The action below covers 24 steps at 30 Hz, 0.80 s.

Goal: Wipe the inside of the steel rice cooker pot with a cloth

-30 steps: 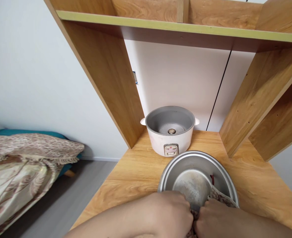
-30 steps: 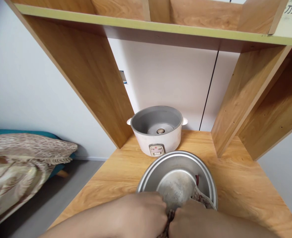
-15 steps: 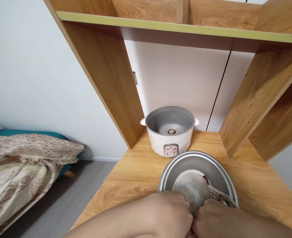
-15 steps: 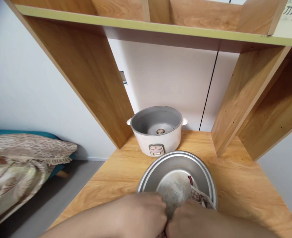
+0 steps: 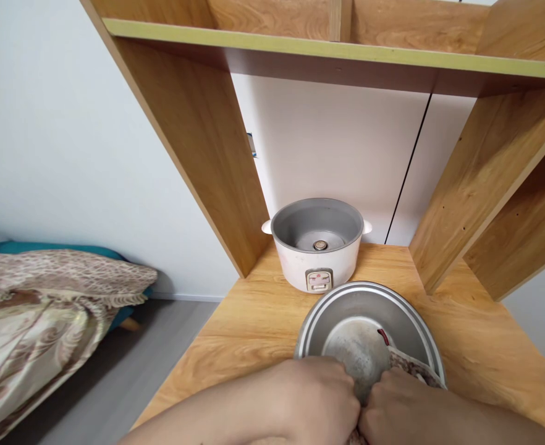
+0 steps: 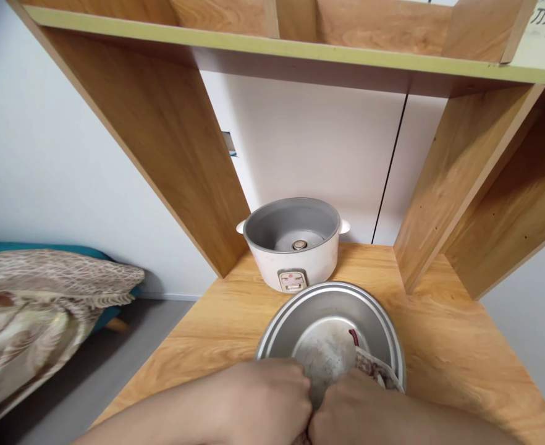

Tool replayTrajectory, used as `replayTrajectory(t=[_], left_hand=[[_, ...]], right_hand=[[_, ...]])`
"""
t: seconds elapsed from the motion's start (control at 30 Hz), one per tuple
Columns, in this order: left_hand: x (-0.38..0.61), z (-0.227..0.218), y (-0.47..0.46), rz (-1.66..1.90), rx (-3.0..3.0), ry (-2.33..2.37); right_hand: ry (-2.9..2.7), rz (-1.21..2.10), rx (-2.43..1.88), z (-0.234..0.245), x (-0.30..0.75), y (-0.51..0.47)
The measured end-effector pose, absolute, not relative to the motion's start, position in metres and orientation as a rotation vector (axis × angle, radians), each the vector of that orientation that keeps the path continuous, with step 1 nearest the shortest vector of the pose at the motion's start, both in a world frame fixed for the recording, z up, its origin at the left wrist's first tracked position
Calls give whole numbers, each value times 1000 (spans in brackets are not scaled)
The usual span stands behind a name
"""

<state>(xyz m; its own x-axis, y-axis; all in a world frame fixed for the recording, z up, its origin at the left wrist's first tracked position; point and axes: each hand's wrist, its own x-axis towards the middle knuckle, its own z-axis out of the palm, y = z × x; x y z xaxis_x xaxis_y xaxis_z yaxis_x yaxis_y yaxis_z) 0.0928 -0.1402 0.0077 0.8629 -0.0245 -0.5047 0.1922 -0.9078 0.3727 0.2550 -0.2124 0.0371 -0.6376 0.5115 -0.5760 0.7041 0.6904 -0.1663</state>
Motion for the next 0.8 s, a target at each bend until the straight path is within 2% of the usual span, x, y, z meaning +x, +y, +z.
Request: replayTrajectory(t=[0.17, 0.4, 0.57, 0.8], left_hand=[[97, 18, -141, -901, 2623, 167], [95, 12, -140, -800, 2711, 69], [99, 22, -142, -944, 2686, 108], [99, 26, -143, -928, 2650, 152]], right_hand=[[2374, -465, 914, 38, 252, -214], [2550, -568, 1067, 8, 266, -220], [2518, -571, 1004, 13, 268, -220], [2556, -555, 1002, 11, 266, -220]])
